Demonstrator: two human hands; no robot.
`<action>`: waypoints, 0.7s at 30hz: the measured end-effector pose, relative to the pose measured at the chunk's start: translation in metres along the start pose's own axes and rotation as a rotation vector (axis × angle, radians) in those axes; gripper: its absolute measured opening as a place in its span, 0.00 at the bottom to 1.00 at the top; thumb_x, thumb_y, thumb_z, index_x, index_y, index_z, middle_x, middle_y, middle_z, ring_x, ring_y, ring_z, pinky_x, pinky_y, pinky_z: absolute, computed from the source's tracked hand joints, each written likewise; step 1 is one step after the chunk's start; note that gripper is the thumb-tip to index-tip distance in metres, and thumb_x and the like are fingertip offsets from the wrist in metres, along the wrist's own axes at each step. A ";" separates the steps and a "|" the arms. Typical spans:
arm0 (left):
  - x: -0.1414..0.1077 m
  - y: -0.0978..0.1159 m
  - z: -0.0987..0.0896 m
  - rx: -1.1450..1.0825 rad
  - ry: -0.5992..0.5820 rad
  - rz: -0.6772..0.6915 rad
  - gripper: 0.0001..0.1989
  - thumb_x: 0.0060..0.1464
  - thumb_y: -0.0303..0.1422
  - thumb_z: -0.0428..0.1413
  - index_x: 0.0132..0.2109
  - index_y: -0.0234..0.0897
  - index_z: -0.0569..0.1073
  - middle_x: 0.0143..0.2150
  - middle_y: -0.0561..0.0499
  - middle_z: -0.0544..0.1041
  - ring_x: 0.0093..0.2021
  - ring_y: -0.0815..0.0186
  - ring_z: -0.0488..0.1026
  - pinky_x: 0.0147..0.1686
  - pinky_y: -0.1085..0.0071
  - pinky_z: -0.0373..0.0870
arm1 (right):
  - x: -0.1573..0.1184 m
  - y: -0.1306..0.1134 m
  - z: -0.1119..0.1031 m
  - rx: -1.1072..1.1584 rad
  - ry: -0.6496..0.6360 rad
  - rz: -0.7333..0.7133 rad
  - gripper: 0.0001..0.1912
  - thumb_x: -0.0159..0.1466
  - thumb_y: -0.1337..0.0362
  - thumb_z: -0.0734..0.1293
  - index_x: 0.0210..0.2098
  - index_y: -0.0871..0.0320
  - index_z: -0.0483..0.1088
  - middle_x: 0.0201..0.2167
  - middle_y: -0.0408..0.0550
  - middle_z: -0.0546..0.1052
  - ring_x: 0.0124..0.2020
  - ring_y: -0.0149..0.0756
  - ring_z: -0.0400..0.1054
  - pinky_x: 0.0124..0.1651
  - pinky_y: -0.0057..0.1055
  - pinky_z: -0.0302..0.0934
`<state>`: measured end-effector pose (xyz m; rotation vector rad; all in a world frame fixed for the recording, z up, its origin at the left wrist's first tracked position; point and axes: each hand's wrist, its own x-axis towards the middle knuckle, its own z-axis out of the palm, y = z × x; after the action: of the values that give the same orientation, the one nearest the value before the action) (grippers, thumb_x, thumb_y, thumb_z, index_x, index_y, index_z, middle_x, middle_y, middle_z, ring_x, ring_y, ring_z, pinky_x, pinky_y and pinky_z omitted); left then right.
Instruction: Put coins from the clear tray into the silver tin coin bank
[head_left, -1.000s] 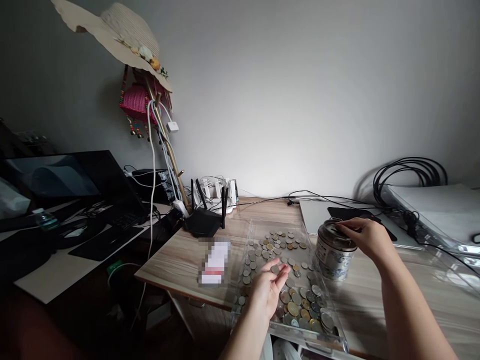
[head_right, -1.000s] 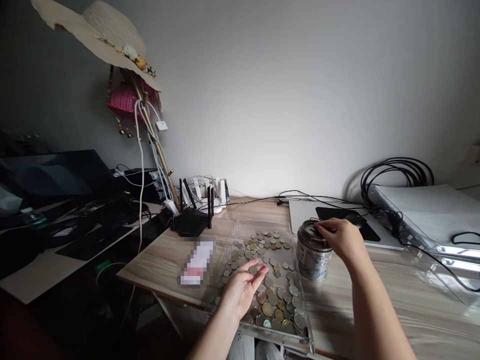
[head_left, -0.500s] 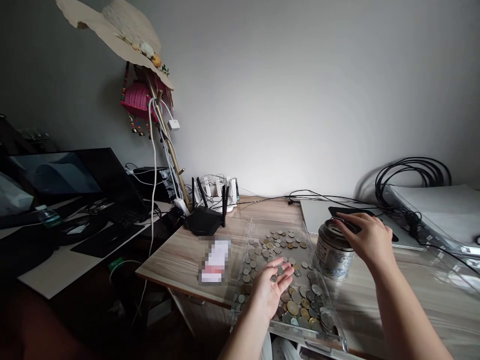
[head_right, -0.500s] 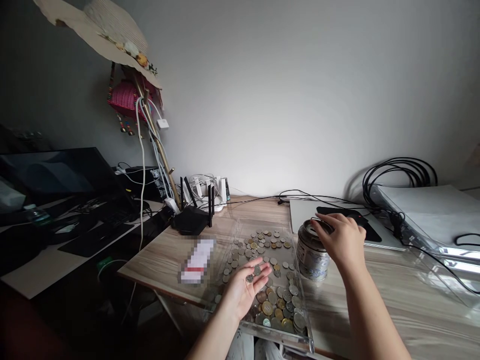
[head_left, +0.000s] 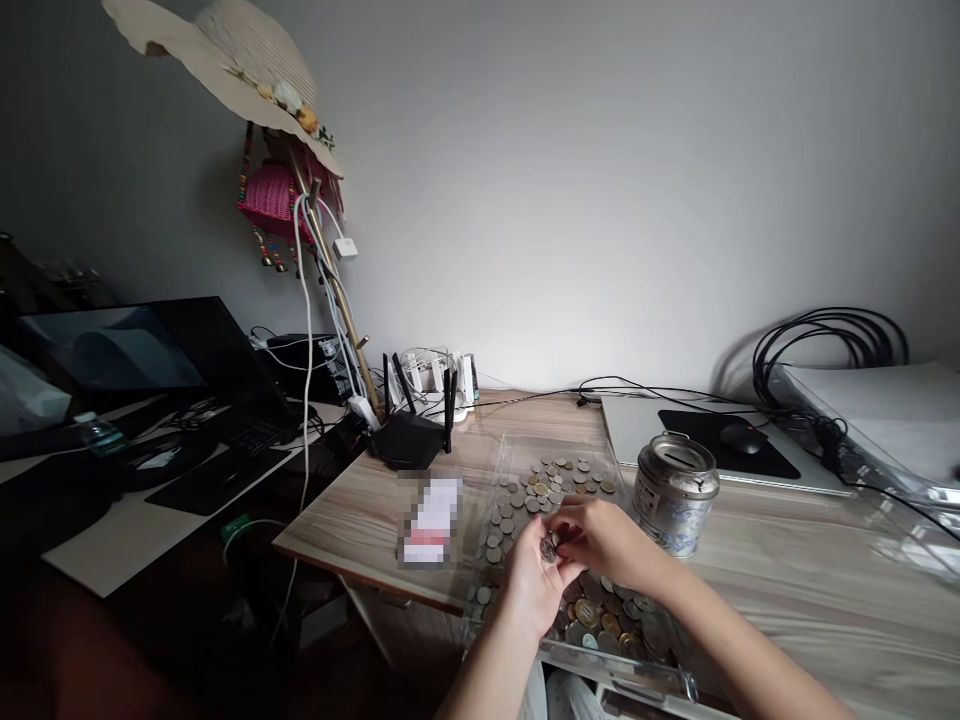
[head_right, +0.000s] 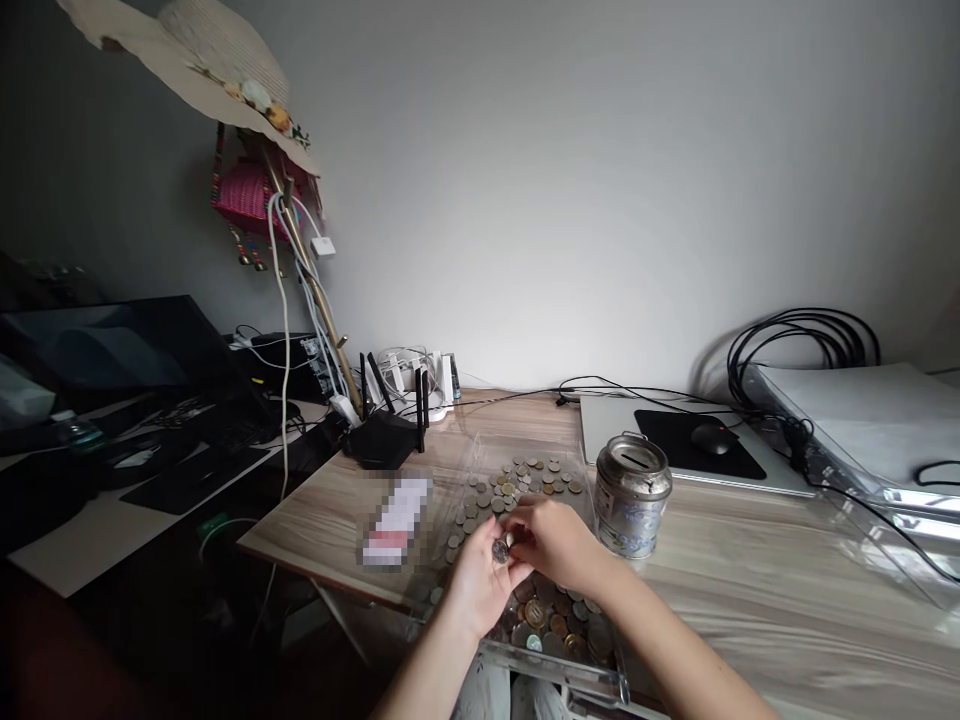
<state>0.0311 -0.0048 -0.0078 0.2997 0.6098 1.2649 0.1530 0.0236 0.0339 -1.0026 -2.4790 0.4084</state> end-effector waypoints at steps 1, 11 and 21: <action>0.000 0.000 0.000 0.006 -0.006 -0.008 0.10 0.53 0.35 0.48 0.36 0.32 0.67 0.32 0.48 0.72 0.32 0.68 0.70 0.40 0.67 0.66 | 0.000 0.001 -0.001 -0.008 0.017 0.016 0.09 0.52 0.72 0.61 0.31 0.56 0.70 0.28 0.43 0.72 0.27 0.29 0.64 0.29 0.23 0.55; -0.003 0.006 0.001 0.110 -0.008 -0.078 0.16 0.51 0.34 0.48 0.45 0.29 0.67 0.46 0.37 0.71 0.46 0.58 0.69 0.45 0.63 0.64 | -0.025 0.031 -0.064 -0.017 0.757 0.022 0.10 0.57 0.61 0.61 0.35 0.55 0.71 0.31 0.48 0.74 0.32 0.36 0.67 0.36 0.33 0.61; -0.003 0.005 -0.002 0.120 -0.033 -0.079 0.17 0.51 0.34 0.48 0.46 0.29 0.66 0.49 0.36 0.69 0.49 0.58 0.67 0.47 0.62 0.62 | -0.043 0.091 -0.095 -0.162 0.680 0.585 0.12 0.49 0.56 0.64 0.28 0.55 0.75 0.24 0.47 0.76 0.27 0.40 0.68 0.26 0.31 0.57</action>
<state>0.0251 -0.0063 -0.0056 0.3916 0.6644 1.1475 0.2812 0.0664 0.0653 -1.6129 -1.6091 0.0119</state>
